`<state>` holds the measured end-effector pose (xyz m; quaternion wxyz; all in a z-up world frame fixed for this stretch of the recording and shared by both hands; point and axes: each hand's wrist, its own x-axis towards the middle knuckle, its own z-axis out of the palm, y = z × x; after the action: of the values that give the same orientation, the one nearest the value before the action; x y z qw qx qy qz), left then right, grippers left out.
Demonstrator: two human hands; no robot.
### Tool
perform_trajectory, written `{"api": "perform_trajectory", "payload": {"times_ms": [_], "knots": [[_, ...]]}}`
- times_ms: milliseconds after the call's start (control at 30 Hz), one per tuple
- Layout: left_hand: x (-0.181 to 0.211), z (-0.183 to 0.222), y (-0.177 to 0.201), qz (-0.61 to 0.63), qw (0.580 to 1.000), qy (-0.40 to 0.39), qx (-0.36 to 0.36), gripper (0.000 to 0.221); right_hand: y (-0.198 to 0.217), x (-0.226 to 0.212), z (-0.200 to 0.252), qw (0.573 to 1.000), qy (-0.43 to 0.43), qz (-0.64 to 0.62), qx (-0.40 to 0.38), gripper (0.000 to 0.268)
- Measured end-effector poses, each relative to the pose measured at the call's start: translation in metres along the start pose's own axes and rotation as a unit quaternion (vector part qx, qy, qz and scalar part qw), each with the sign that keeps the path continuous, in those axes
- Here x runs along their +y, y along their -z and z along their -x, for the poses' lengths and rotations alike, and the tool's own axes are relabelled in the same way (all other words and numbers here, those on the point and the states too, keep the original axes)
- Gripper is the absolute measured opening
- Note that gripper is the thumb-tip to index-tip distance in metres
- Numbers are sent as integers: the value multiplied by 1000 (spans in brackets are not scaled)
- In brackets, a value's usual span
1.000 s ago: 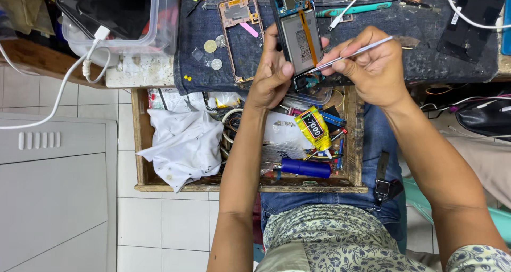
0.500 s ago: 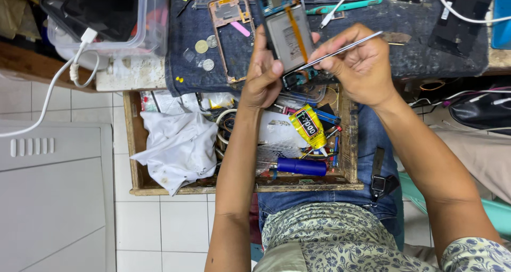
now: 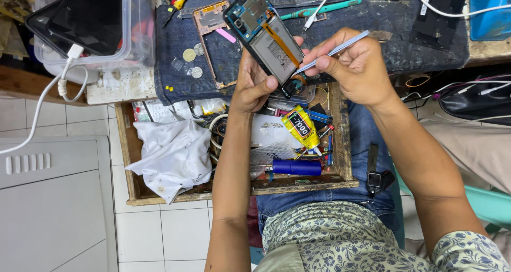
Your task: The person repairs a mobile phone by applying adhesive from a tube to the device frame, cleaning the internal components with a cloth, and reconnecting cables and internal parts using a small tool.
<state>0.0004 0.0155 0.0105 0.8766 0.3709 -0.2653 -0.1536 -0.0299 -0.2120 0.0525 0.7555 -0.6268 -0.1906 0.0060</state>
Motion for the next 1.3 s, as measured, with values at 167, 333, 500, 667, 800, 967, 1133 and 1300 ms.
{"api": "perform_trajectory", "payload": {"times_ms": [167, 333, 500, 667, 800, 967, 1133, 1300], "knots": [[-3, 2, 8, -6, 1000, 0, -20, 88, 2, -7, 9, 996, 72, 50, 30, 15], [-8, 2, 8, -1, 998, -52, 30, 96, 33, -49, 26, 990, 75, 86, 80, 15], [-19, -1, -10, -79, 983, -118, 114, 105, 8, -24, 76, 955, -134, 261, -36, 17], [-32, -3, -20, -124, 961, -168, 180, 101, -8, 6, 98, 815, -154, 544, -126, 26], [-40, 0, -17, -117, 957, -167, 208, 102, -6, 18, 99, 788, -220, 556, -148, 26], [-51, -3, -4, -121, 948, -170, 241, 91, -10, 21, 91, 800, -255, 526, -135, 31], [-55, -4, 3, -151, 939, -181, 252, 68, -26, 3, 77, 789, -264, 537, -139, 30], [-50, -4, -2, -160, 937, -173, 259, 65, -32, -1, 73, 787, -295, 524, -140, 25]]}}
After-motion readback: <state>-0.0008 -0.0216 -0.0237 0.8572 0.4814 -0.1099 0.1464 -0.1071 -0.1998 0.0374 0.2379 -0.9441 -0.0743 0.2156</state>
